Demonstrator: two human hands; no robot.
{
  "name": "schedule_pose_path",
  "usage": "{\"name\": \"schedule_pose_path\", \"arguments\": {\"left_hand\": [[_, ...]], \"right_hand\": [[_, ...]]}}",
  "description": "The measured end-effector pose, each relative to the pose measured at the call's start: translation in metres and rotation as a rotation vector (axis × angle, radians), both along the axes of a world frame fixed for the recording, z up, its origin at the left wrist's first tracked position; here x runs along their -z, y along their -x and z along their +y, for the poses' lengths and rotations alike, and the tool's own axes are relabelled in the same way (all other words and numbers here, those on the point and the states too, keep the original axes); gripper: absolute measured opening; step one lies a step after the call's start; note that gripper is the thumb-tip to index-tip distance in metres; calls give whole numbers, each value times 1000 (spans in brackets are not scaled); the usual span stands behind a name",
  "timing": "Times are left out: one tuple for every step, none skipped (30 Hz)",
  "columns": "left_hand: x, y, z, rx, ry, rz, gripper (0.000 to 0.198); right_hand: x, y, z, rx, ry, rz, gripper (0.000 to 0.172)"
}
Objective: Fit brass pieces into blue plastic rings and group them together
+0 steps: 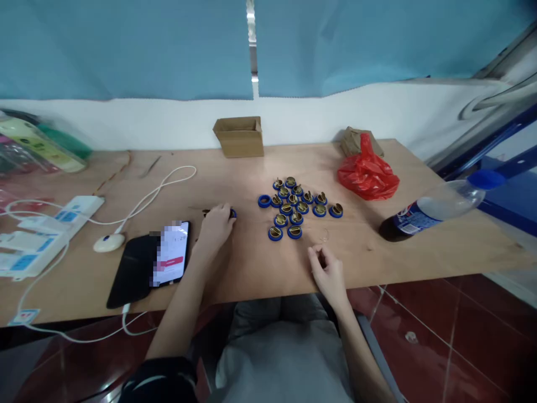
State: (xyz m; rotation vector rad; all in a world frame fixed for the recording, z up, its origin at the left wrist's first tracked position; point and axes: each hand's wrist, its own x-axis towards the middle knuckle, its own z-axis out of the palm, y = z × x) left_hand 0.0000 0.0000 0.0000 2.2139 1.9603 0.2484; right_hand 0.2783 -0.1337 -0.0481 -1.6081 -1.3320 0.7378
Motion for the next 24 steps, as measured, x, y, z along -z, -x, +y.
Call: {"name": "schedule_pose_path", "arguments": {"left_hand": [[-1,-4,-10,29,0,-25,18],[-2,-9,-22,67,2,-55,19],[-3,-14,-36,107,9,-86,20],[-3,-20,-51,162,21,-134,21],[-2,-26,-67,226,49,-239,21],[0,-33,-82,278,82,-326,22],[4,-39,-96,288,94,-404,21],[8,-45,-109,289,106,-481,21],[13,-50,-119,280,122,-558,23],[19,-54,-126,258,118,-637,24],[25,-57,-131,215,105,-710,25],[31,-58,-133,176,95,-776,26],[36,-58,-134,144,101,-828,28],[41,-57,-134,113,114,-866,30],[46,-55,-133,86,126,-890,32],[49,-53,-131,73,127,-901,33],[52,-51,-130,74,111,-904,32],[54,-49,-129,86,82,-895,30],[55,-48,-129,107,44,-876,28],[56,-48,-129,126,5,-842,27],[56,-48,-130,136,-32,-797,27],[56,-49,-131,137,-64,-746,28],[56,-49,-132,131,-88,-697,29],[56,-50,-133,123,-102,-659,30]], "right_hand": [[1,0,0,1,-5,-8,36],[2,0,-1,3,-10,-16,36],[2,0,-1,4,-13,-25,35],[2,0,-1,5,-14,-30,35],[2,0,-1,4,-11,-32,35],[2,0,-2,0,-7,-29,34],[2,0,-2,-4,-4,-24,35],[2,0,-2,-8,-2,-18,35],[2,0,-2,-10,-2,-13,35],[1,0,-2,-10,-3,-10,35],[1,0,-2,-8,-5,-11,35],[1,0,-2,-4,-9,-15,35],[1,-1,-2,-3,-13,-18,34],[1,-1,-2,-8,-14,-19,34],[1,0,-3,-20,-14,-18,33],[0,1,-4,-40,-14,-16,32],[-2,3,-5,-72,-14,-16,30],[-3,5,-6,-119,-15,-21,27],[-5,9,-6,-179,-22,-31,23],[-8,13,-7,-251,-36,-42,19],[-9,18,-8,-328,-56,-52,16],[-11,24,-8,-402,-76,-62,15],[-11,29,-7,-466,-95,-72,18],[-11,35,-6,-512,-111,-87,20]]}}
